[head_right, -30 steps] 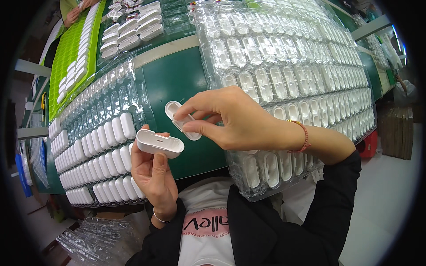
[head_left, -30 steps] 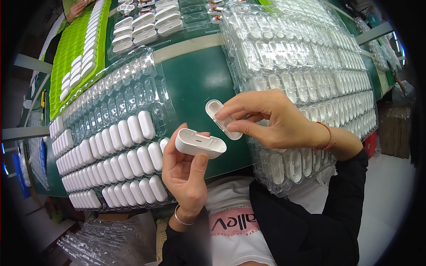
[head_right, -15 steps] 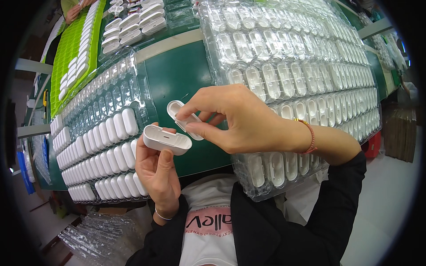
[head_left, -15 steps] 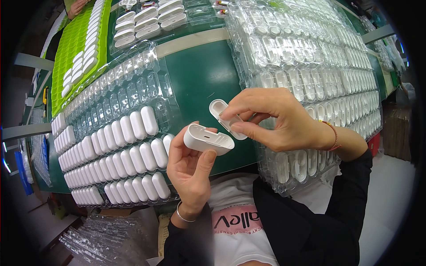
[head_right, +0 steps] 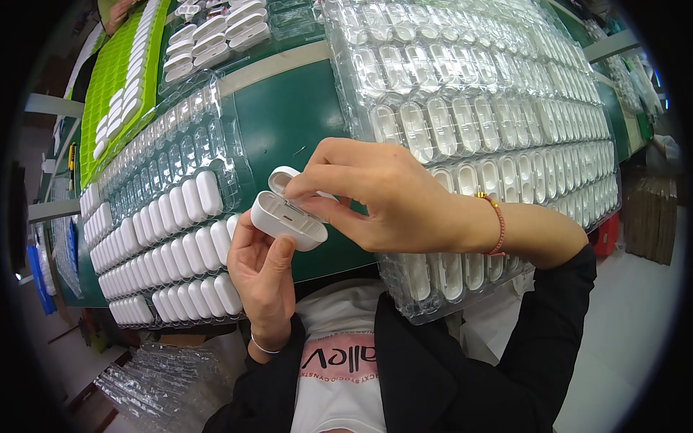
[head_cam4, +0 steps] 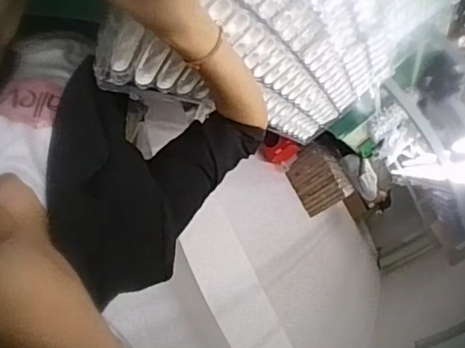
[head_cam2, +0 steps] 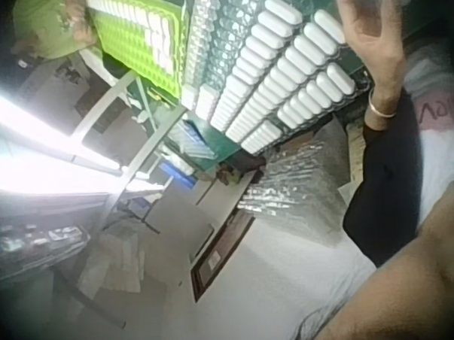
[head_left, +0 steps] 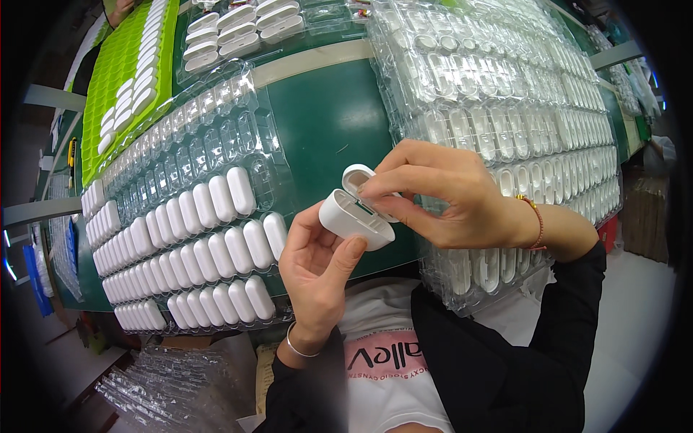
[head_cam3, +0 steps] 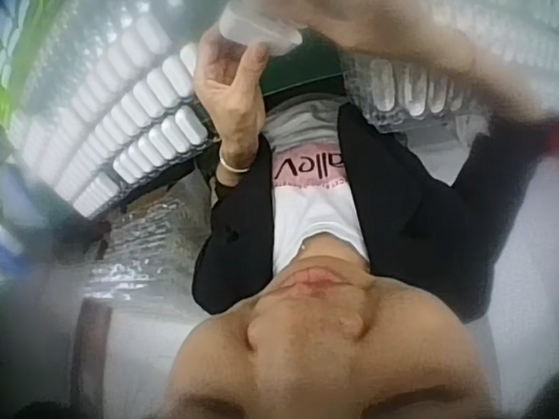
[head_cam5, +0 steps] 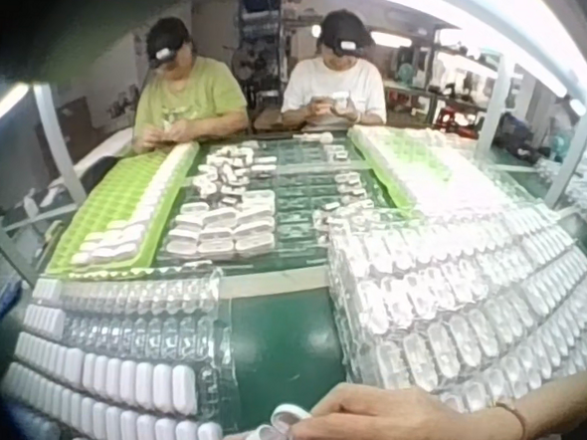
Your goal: The person repeatedly picks up white earbud cases from a tray, opens them, and places a small white earbud into the case. The person then closes the case and places it on a green tray. This process is repeated multiple times throughout the video.
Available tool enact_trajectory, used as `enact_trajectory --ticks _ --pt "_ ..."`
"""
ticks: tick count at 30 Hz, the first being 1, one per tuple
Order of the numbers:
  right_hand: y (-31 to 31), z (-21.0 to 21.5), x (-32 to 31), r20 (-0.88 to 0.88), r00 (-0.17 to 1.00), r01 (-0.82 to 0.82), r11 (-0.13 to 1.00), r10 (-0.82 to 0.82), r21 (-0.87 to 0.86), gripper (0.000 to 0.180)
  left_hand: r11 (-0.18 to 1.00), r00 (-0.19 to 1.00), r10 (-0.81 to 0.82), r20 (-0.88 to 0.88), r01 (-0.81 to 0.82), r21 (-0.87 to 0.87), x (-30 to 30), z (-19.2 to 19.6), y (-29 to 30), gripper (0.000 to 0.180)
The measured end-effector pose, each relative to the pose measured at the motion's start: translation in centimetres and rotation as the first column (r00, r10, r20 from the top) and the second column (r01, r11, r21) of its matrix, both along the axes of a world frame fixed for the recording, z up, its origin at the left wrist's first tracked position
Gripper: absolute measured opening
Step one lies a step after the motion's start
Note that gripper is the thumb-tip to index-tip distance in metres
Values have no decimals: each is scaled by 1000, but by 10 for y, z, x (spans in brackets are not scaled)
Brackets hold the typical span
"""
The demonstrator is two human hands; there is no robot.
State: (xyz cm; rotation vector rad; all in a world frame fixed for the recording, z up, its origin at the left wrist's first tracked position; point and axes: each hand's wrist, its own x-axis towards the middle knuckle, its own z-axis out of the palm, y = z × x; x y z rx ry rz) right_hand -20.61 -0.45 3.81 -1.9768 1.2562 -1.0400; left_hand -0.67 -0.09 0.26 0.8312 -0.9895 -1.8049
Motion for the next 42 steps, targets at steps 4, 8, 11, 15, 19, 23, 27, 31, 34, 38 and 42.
enact_trajectory --ticks 4,8,11,15,19,23,27,31,34,38,42 --pt "0 -4 1 -40 999 16 997 -19 -72 25 1000 1000 -10 -16 9 -13 1 -2 -1 45" --pt "0 -5 2 -88 996 8 994 -17 -110 24 1000 1000 2 -18 -2 -12 -1 -4 -1 44" --pt "3 -6 2 -118 993 10 994 -23 -107 24 1000 1000 7 -26 -8 -25 -2 -6 -1 42" --pt "5 -8 3 -174 985 -15 986 -14 -167 26 998 1000 -3 -29 1 -67 0 -13 -2 38" --pt "5 -9 2 -125 992 -10 995 -3 -98 27 996 998 -47 -45 43 -78 1 -14 -1 36" --pt "5 -5 2 -61 998 -16 999 14 -28 26 996 997 -24 -77 17 -82 -1 -13 1 36" --pt "0 0 1 33 997 -72 996 70 57 22 1000 993 -9 -120 8 -8 2 -8 2 36" --pt "-3 7 6 92 992 -92 993 84 79 17 997 1000 -17 13 18 -80 10 -9 3 36" --pt "-3 4 14 29 996 -88 996 87 31 16 995 991 -26 -133 14 -97 10 -10 6 35" --pt "-17 5 23 -11 995 -103 984 103 -147 18 999 979 6 -205 4 50 22 -2 5 33" --pt "-24 21 32 -41 985 -172 967 168 -187 20 987 976 156 -150 -150 53 25 13 4 34"
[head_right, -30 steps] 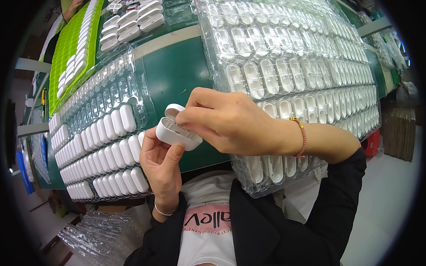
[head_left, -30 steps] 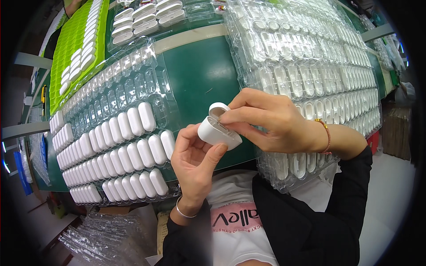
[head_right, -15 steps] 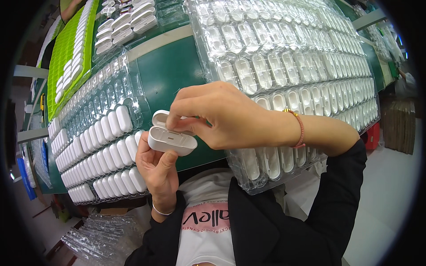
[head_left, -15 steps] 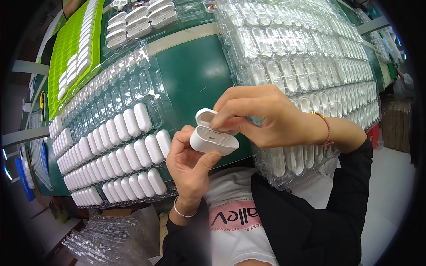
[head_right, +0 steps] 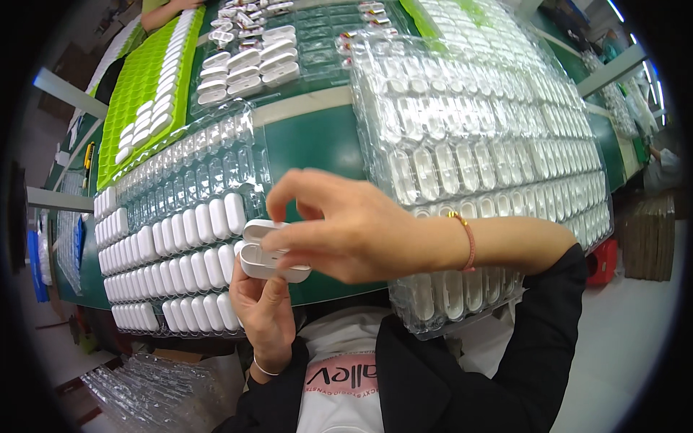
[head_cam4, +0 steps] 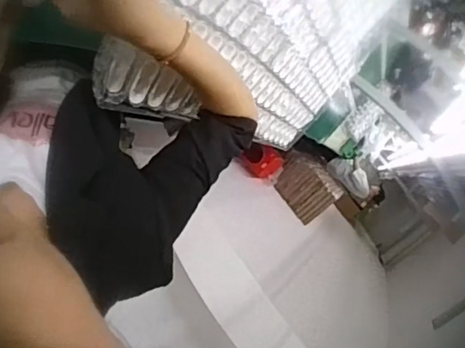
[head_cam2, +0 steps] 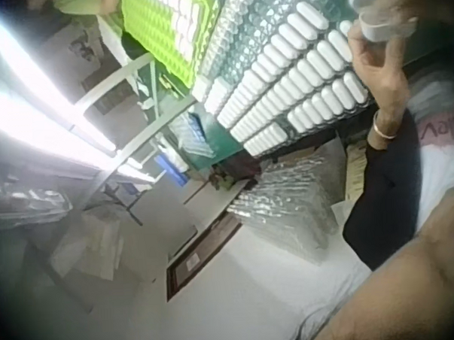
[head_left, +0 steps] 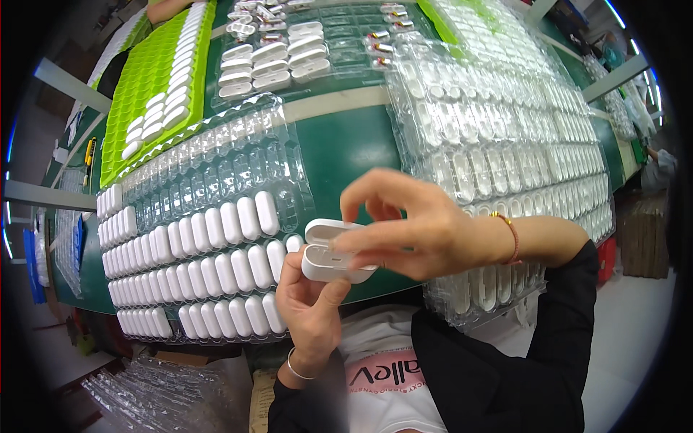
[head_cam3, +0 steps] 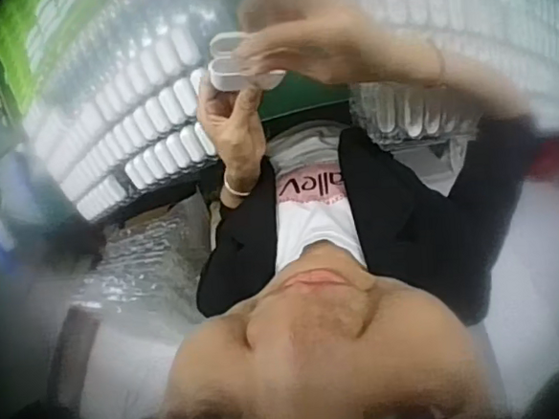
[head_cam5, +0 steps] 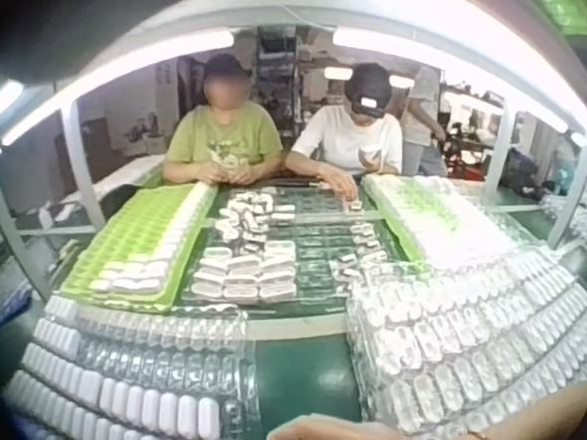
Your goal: The person repeatedly picks up white earbud cases from a tray, opens them, and places a small white earbud into the case. The person then closes the case and places it on a green tray. This process is repeated multiple times throughout the video.
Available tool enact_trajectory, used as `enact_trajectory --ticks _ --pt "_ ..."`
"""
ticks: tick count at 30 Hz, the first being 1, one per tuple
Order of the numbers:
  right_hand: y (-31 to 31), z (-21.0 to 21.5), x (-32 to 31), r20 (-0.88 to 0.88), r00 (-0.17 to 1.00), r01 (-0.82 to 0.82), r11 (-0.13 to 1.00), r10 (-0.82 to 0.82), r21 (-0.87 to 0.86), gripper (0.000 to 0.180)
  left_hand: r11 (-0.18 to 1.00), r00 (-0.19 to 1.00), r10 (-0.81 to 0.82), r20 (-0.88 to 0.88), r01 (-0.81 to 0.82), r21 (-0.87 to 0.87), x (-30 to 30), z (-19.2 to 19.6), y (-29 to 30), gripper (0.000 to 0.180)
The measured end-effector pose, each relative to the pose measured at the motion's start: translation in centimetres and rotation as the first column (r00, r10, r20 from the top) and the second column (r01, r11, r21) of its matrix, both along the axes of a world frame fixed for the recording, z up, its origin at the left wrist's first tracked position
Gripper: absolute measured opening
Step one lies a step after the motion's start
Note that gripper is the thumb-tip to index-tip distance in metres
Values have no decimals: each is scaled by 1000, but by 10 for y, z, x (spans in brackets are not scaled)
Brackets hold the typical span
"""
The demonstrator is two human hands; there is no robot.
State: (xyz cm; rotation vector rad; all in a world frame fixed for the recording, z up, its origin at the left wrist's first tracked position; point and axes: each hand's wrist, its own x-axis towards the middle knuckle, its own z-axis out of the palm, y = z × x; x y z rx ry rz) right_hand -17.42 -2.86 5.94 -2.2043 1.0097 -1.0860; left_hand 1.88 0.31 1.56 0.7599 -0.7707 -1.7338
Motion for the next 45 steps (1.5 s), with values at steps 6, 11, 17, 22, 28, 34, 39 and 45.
enact_trajectory --ticks 6,11,17,22,28,34,39,45 --pt "5 -3 21 -11 999 -30 997 31 71 16 988 993 79 85 -67 -141 11 -11 -9 37" --pt "-27 23 -1 -89 995 70 967 -49 246 12 954 936 206 284 -127 -273 9 5 -10 31" --pt "-120 44 -96 -162 886 421 901 -434 -105 13 839 799 438 412 -200 -505 53 -6 -5 19" --pt "-164 49 -221 -335 677 613 754 -655 -235 21 822 713 515 475 -253 -510 60 -11 -16 22" --pt "-162 30 -293 -343 512 786 591 -787 -182 20 613 743 600 296 -188 -768 85 -20 -29 44" --pt "-190 8 -257 -421 608 668 720 -673 -185 17 594 700 625 345 -139 -793 89 -15 -31 53" --pt "-232 0 -196 -430 700 579 805 -570 -125 17 612 621 652 435 -93 -785 91 -8 -33 53" --pt "-302 -24 -168 -597 670 447 882 -441 -151 17 561 456 716 529 74 -824 94 -7 -39 55"
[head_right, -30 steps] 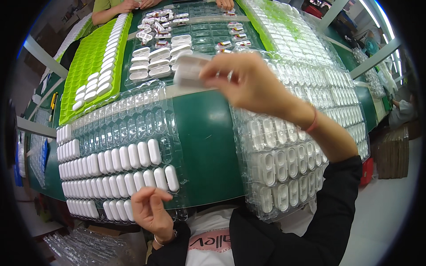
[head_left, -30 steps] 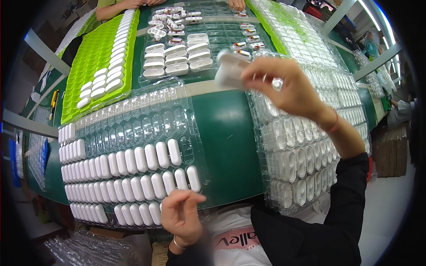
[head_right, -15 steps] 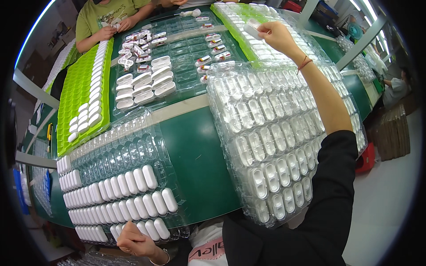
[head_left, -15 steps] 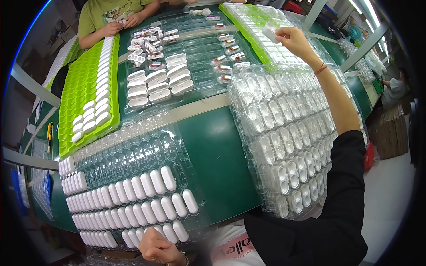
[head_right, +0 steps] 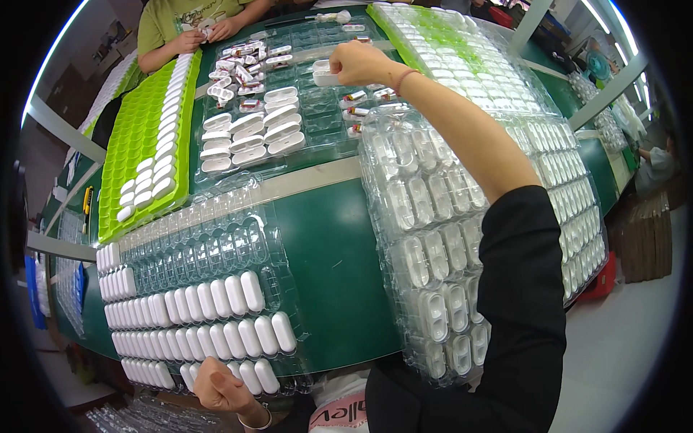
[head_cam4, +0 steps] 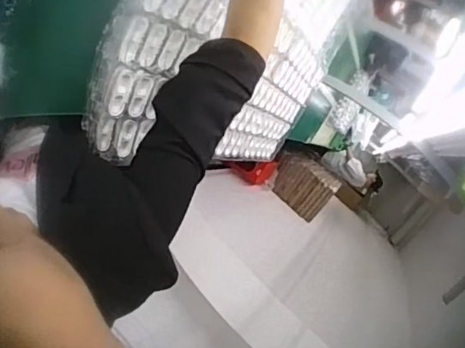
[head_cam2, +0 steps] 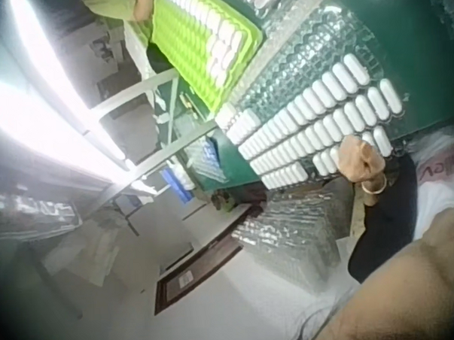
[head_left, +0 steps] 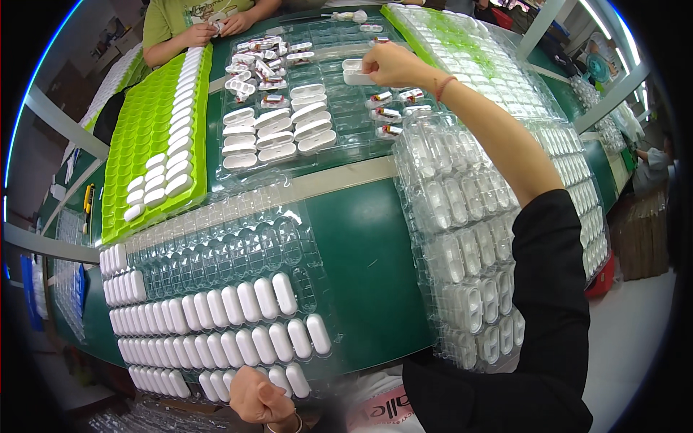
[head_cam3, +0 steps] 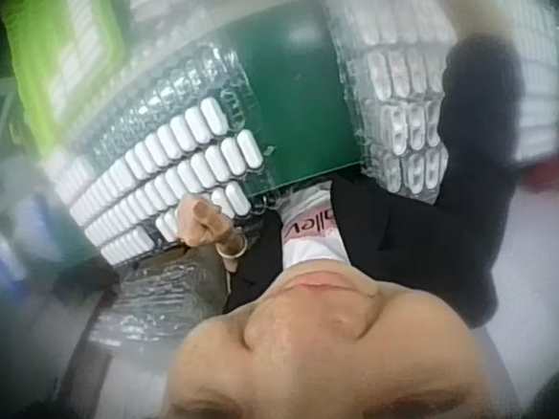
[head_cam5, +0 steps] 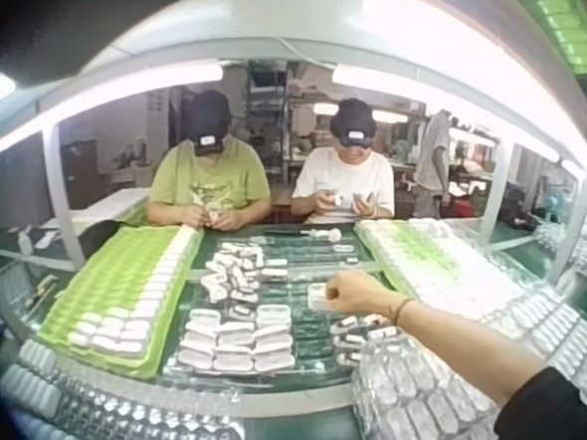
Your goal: The person repeatedly picks up white earbud cases from a tray, opens them, and places a small white earbud into the case. The person then closes the case and places it on a green tray. This process is repeated multiple times throughout the video.
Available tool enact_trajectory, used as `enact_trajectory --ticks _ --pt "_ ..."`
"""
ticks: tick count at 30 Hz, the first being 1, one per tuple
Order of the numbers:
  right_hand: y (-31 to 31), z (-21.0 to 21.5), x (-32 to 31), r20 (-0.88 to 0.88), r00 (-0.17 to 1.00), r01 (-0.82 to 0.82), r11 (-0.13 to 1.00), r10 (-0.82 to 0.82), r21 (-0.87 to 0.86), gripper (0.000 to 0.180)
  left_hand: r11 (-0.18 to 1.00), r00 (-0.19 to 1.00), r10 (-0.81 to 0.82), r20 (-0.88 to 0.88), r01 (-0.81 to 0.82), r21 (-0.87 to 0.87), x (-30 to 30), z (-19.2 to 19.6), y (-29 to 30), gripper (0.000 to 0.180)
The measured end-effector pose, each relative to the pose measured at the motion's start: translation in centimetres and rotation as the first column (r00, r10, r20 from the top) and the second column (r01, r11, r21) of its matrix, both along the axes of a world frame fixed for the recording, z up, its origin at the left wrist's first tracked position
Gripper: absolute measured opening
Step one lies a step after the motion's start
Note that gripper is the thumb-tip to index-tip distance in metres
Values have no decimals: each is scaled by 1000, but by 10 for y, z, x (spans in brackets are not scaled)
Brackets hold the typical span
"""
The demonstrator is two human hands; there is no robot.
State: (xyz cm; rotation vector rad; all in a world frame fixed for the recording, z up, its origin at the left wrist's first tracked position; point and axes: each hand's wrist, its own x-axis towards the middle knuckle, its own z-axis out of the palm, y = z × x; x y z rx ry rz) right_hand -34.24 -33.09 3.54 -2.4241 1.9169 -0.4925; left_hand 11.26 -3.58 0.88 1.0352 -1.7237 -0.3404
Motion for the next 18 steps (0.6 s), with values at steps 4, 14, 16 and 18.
enact_trajectory --ticks 4,14,16,18 --pt "-33 -24 10 -62 997 48 999 -47 18 16 996 997 64 -30 -66 -66 -2 -3 0 54" --pt "-48 -18 -5 -16 994 -104 986 107 131 17 997 985 78 -154 -80 -3 11 -8 -5 53" --pt "-38 1 0 183 980 -107 977 73 186 17 978 985 174 9 -174 114 23 5 -1 41" --pt "-25 24 2 92 979 -191 972 180 139 22 977 963 187 196 -203 67 40 14 -10 12"
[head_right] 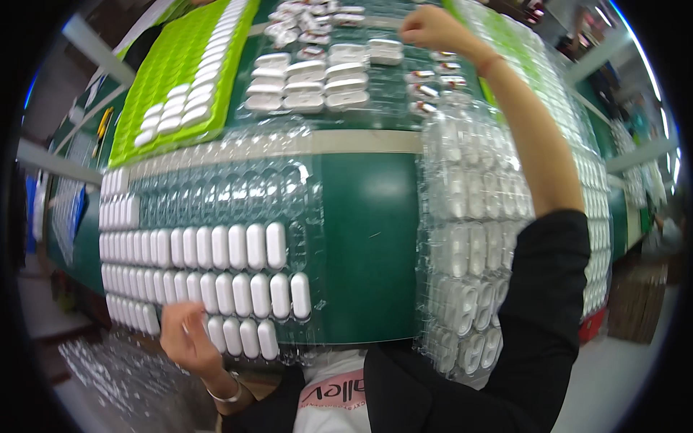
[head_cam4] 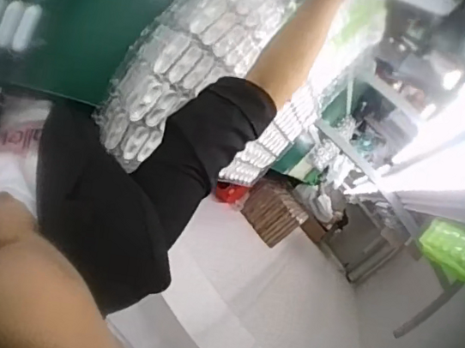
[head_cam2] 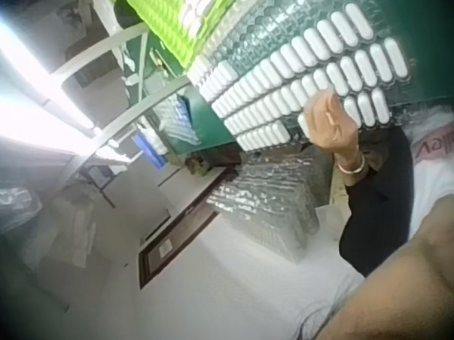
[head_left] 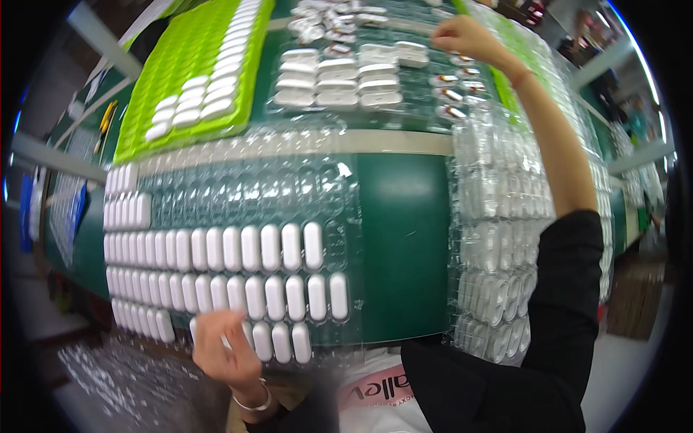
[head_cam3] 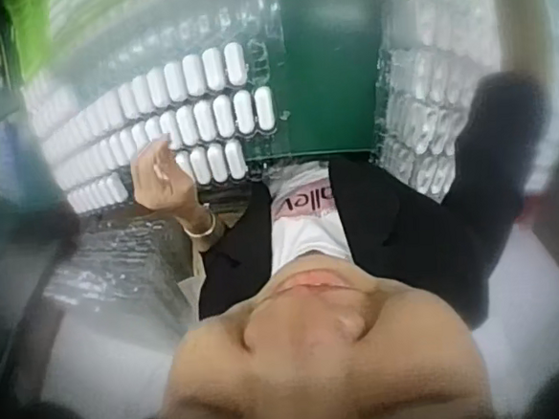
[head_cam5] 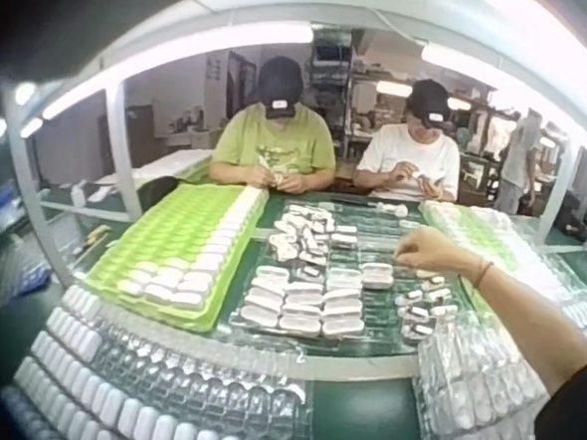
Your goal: The person repeatedly picks up white earbud cases from a tray, opens them, and places a small white earbud into the case. The person then closes the case and places it on a green tray. This process is repeated multiple times throughout the video.
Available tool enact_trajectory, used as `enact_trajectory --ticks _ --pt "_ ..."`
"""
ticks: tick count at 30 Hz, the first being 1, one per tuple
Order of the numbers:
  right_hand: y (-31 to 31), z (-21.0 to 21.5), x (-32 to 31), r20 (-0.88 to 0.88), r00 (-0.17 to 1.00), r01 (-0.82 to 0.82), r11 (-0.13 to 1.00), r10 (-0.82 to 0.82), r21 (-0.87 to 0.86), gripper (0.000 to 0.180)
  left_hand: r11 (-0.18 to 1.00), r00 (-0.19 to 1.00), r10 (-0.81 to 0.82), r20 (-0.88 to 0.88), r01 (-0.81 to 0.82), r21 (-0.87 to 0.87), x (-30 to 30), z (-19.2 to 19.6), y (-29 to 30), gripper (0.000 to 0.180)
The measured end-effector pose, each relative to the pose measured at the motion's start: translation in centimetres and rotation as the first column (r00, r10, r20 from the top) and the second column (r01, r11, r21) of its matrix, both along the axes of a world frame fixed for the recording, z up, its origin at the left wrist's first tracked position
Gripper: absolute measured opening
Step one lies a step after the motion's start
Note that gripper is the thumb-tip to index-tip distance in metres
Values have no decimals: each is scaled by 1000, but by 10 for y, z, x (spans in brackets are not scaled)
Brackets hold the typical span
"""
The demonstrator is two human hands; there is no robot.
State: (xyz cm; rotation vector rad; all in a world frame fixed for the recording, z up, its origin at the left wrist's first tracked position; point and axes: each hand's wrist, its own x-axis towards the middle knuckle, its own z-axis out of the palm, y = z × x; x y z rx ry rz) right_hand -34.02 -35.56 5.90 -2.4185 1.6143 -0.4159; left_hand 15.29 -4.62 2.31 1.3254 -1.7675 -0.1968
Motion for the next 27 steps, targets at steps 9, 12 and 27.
enact_trajectory --ticks 9,12,27 --pt "200 43 43 -130 990 -13 889 -52 -457 12 815 703 534 470 -577 -63 203 2 -114 16" --pt "254 41 55 -209 971 -8 864 -113 -503 10 824 738 444 509 -559 91 199 -2 -160 20" --pt "389 16 -50 235 705 705 696 -669 -136 15 977 992 118 35 -110 -184 55 21 -61 32"
